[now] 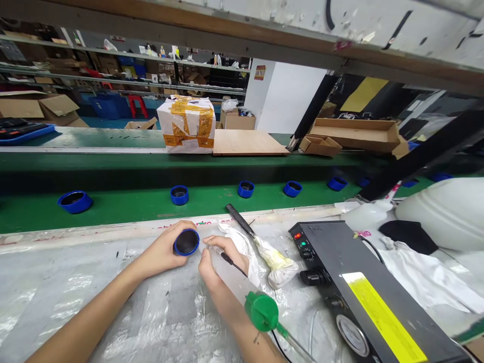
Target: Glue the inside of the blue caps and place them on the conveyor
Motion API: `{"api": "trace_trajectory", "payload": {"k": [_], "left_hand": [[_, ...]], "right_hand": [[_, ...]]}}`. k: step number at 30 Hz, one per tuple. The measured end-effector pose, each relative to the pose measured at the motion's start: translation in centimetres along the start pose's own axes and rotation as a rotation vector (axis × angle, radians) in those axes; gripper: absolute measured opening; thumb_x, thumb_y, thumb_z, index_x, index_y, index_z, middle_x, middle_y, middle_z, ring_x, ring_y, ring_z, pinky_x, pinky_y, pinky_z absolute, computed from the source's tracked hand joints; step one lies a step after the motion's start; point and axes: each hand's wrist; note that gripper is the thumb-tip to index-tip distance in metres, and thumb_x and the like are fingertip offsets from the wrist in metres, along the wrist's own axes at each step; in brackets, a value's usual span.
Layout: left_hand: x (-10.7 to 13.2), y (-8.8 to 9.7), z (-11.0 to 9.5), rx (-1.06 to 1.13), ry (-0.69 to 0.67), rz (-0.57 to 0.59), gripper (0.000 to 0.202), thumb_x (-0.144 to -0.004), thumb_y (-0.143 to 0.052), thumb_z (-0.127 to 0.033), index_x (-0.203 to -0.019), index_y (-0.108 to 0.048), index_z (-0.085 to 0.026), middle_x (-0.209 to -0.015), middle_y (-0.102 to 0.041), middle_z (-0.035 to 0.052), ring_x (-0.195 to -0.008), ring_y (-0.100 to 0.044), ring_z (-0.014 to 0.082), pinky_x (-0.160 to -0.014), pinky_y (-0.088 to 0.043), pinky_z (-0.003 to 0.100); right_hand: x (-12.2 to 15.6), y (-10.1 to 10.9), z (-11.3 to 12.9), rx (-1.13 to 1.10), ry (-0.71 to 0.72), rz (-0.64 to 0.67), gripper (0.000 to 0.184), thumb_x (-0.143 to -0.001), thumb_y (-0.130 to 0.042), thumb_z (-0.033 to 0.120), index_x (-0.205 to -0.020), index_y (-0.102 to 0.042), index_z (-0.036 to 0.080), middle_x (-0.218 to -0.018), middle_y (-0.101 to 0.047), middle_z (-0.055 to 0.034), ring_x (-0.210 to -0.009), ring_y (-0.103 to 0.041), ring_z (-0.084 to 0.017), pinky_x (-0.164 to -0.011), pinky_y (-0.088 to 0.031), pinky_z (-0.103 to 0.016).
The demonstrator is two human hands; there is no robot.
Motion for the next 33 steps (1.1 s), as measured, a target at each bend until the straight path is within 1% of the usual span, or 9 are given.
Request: {"api": "trace_trajectory", "payload": {"k": [7, 13, 20, 23, 26, 28, 30, 31, 33], "left_hand": [[0.0, -0.2, 0.2, -0.007, 0.005, -0.002, 0.062, -0.063, -0.059, -0.004, -0.122, -0.056, -0.024, -0.130, -0.062, 0.0056, -0.126, -0.057, 0.0282, -0.110, -0.044, 0.043], [-0.1, -0.3, 0.2, -0.029, 0.018, -0.013, 0.061, -0.064, -0.060, -0.005, -0.122, -0.056, -0.024, -0.129, -0.063, 0.0057, -0.125, -0.058, 0.0291, -0.110, -0.045, 0.044], [0.0, -0.4, 0.4, -0.006, 0.040, -0.031, 0.064, -0.065, -0.059, -0.005, -0.125, -0.054, -0.024, -0.132, -0.062, 0.0071, -0.125, -0.059, 0.0291, -0.109, -0.046, 0.045], [0.2, -0.6, 0.3, -0.007, 0.041, -0.041, 0.063, -0.068, -0.060, -0.007, -0.128, -0.054, -0.025, -0.133, -0.062, 0.0069, -0.126, -0.060, 0.0277, -0.110, -0.047, 0.043], [-0.1, 0.5, 0.5, -0.090, 0.042, -0.128, 0.052, -0.074, -0.064, -0.015, -0.125, -0.058, -0.024, -0.133, -0.059, 0.0081, -0.129, -0.059, 0.0272, -0.112, -0.047, 0.040], [-0.8, 2.6, 1.2, -0.219, 0.178, -0.279, 0.049, -0.076, -0.070, -0.023, -0.124, -0.060, -0.021, -0.132, -0.059, 0.0102, -0.130, -0.059, 0.0285, -0.114, -0.046, 0.038], [-1.6, 5.5, 2.4, -0.371, 0.483, -0.433, 0.057, -0.080, -0.075, -0.036, -0.131, -0.056, -0.018, -0.134, -0.061, 0.0127, -0.129, -0.061, 0.0304, -0.112, -0.046, 0.036], [-2.0, 7.1, 3.1, -0.433, 0.659, -0.468, 0.063, -0.085, -0.072, -0.043, -0.138, -0.050, -0.018, -0.138, -0.061, 0.0130, -0.131, -0.061, 0.0310, -0.111, -0.047, 0.035], [-2.6, 10.0, 4.4, -0.482, 0.811, -0.509, 0.075, -0.094, -0.062, -0.046, -0.151, -0.034, -0.007, -0.143, -0.058, 0.0252, -0.133, -0.058, 0.0413, -0.108, -0.047, 0.047]], "right_hand": [[0.0, 0.1, 0.3, -0.006, -0.006, 0.045, 0.009, -0.090, -0.064, 0.025, -0.096, -0.071, 0.026, -0.096, -0.082, -0.0013, -0.096, -0.077, -0.022, -0.073, -0.055, -0.029], [-0.1, 0.3, -0.1, 0.048, 0.009, 0.070, 0.009, -0.091, -0.065, 0.026, -0.098, -0.071, 0.024, -0.097, -0.082, -0.0022, -0.094, -0.078, -0.023, -0.075, -0.056, -0.029], [-0.7, 0.5, 1.2, 0.003, 0.044, 0.021, 0.014, -0.090, -0.064, 0.024, -0.102, -0.072, 0.023, -0.097, -0.082, -0.0023, -0.087, -0.079, -0.020, -0.073, -0.060, -0.026], [-0.7, 0.8, 1.2, -0.002, 0.060, 0.040, 0.016, -0.092, -0.064, 0.025, -0.107, -0.071, 0.023, -0.102, -0.082, -0.0035, -0.082, -0.078, -0.019, -0.065, -0.058, -0.025], [-0.8, 1.1, 0.6, -0.002, 0.088, 0.029, 0.018, -0.094, -0.062, 0.025, -0.111, -0.070, 0.024, -0.102, -0.082, -0.0036, -0.074, -0.077, -0.018, -0.057, -0.055, -0.025], [-1.0, 1.1, 0.1, 0.018, 0.115, 0.003, 0.018, -0.095, -0.062, 0.024, -0.111, -0.069, 0.024, -0.099, -0.082, -0.0035, -0.069, -0.075, -0.017, -0.055, -0.054, -0.025], [-1.1, 1.0, -0.3, 0.041, 0.151, -0.022, 0.017, -0.094, -0.062, 0.024, -0.109, -0.069, 0.024, -0.095, -0.081, -0.0031, -0.063, -0.072, -0.016, -0.056, -0.055, -0.026], [-1.1, 0.8, -0.5, 0.047, 0.173, -0.027, 0.017, -0.093, -0.063, 0.024, -0.109, -0.069, 0.024, -0.092, -0.080, -0.0025, -0.060, -0.070, -0.016, -0.057, -0.055, -0.026], [-1.1, 0.3, -0.9, 0.034, 0.212, -0.042, 0.018, -0.092, -0.063, 0.022, -0.109, -0.068, 0.023, -0.089, -0.078, -0.0017, -0.058, -0.069, -0.015, -0.061, -0.058, -0.027]]}}
Point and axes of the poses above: each hand's wrist, its own x-axis away from the middle knuckle, its own y-axis out of the back of the hand, z = x × y
